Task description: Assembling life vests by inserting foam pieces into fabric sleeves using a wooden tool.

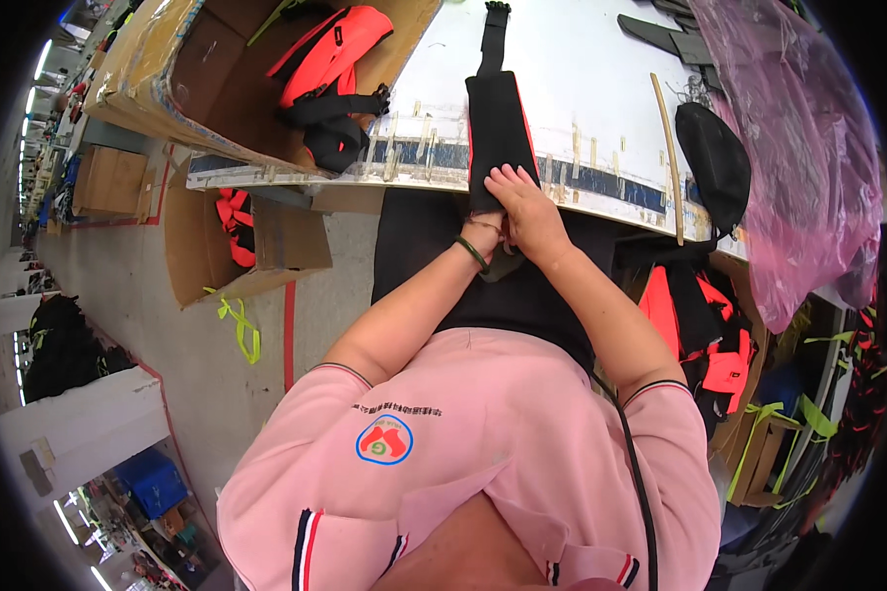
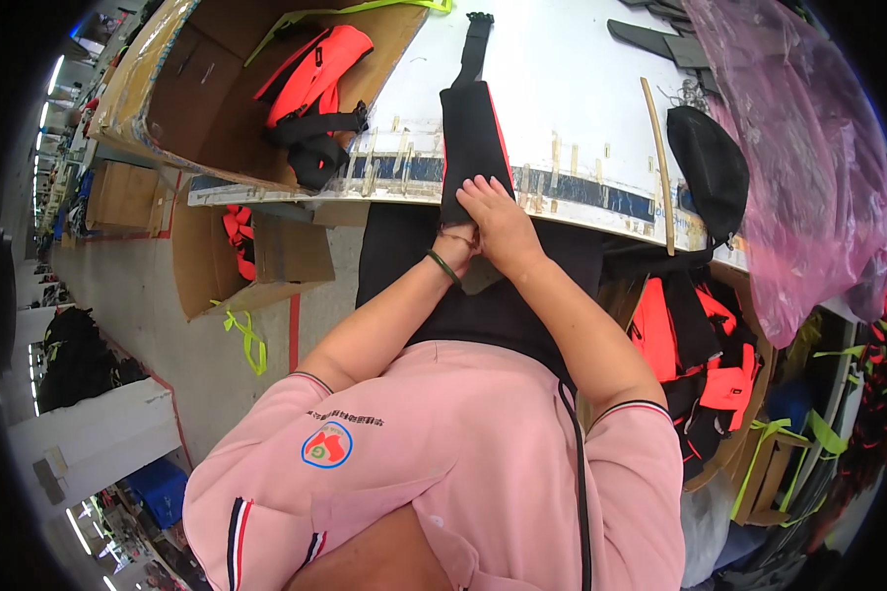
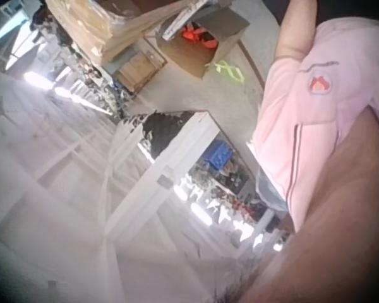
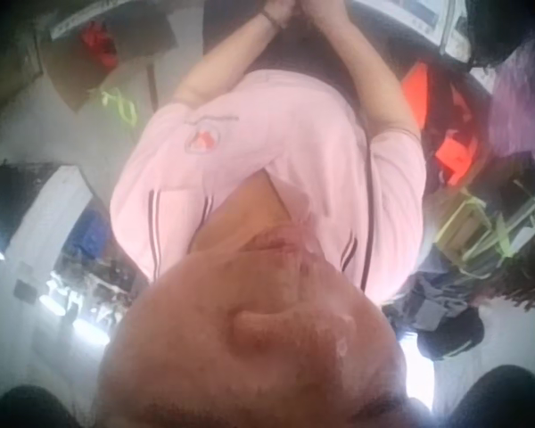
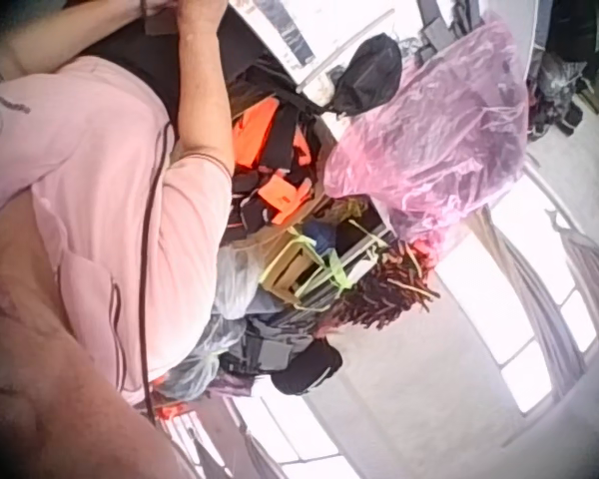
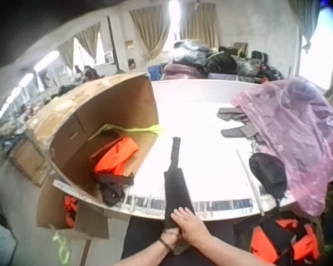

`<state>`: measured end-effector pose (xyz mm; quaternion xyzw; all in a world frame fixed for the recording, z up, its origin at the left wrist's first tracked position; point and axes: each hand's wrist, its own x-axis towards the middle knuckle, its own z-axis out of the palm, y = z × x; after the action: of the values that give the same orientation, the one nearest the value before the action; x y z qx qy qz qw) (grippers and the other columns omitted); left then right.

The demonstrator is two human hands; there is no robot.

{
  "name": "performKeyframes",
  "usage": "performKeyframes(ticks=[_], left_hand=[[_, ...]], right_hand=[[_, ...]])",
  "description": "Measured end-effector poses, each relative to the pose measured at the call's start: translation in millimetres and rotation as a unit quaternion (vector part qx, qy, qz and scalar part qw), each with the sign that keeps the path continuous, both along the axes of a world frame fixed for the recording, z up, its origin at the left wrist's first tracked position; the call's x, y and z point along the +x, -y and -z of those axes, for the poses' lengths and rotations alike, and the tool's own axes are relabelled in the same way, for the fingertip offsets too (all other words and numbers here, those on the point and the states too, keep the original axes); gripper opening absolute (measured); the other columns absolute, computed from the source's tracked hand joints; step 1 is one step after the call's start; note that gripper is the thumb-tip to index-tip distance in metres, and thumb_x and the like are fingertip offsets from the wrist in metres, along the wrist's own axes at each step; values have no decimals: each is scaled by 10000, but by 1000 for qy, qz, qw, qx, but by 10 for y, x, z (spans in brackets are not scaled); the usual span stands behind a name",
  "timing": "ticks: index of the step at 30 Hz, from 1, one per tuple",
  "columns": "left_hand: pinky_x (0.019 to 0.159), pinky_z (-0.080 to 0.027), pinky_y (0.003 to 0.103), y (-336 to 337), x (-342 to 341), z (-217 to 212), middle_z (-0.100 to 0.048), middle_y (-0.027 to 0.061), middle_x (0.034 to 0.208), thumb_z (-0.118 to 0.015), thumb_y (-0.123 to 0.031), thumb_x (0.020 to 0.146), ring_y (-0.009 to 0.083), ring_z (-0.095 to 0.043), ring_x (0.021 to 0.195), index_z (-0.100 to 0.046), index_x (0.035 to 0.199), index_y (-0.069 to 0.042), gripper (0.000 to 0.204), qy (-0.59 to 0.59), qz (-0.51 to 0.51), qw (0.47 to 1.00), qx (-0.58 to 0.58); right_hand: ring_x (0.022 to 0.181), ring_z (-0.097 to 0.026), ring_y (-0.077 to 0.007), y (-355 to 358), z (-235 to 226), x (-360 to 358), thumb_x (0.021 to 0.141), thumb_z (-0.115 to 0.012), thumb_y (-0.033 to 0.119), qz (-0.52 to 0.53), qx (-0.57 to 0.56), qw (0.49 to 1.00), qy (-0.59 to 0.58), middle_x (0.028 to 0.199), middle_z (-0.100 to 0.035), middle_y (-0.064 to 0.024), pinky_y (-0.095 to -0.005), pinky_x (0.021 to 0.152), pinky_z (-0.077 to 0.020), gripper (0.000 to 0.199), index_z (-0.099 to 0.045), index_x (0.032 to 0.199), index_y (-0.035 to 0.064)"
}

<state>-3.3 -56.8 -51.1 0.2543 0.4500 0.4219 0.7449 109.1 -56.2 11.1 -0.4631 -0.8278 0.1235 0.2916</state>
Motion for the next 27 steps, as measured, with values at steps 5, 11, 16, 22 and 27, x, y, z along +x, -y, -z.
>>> performKeyframes(ticks=[5,11,16,22,27], left_hand=[[626,-474,288,-67,-290,53,-596,44,795,-502,-287,908,145,-576,666,-569,1023,-99,231,80,153,984,35],[907,-445,476,-223,-592,-437,-569,119,1119,-472,-535,866,247,-603,944,-469,1218,-127,539,264,257,918,-143],[840,-503,430,-247,-462,-327,-599,111,1057,-446,-498,897,218,-626,878,-484,1206,-124,486,176,228,949,-126],[640,-563,347,-99,-358,-131,-635,130,889,-567,-280,887,182,-613,564,-564,1028,-29,288,113,176,971,-120],[596,-554,327,24,-208,-119,-635,125,816,-532,-125,888,175,-611,563,-555,1027,28,208,-20,205,977,-58]], right_hand=[[1223,-423,-305,-48,89,70,745,-512,-44,-38,-19,999,-2,1274,-493,-144,-415,1066,-299,473,-510,1211,42],[1232,-413,-304,-12,-35,122,780,-570,72,-55,-25,998,3,1269,-495,-153,-413,1073,-280,437,-500,1207,6],[1252,-395,-302,-58,-49,232,831,-560,129,-67,-130,982,-121,1271,-499,-153,-404,1083,-247,340,-553,1155,23],[1307,-326,-273,-60,-241,68,886,-490,176,55,-296,935,-185,1371,-397,-158,-368,1089,-212,438,-435,1301,46],[1349,-228,-255,-309,1,-67,843,-475,498,52,18,980,191,1437,-291,-128,-444,1092,-159,716,-346,1347,7]])
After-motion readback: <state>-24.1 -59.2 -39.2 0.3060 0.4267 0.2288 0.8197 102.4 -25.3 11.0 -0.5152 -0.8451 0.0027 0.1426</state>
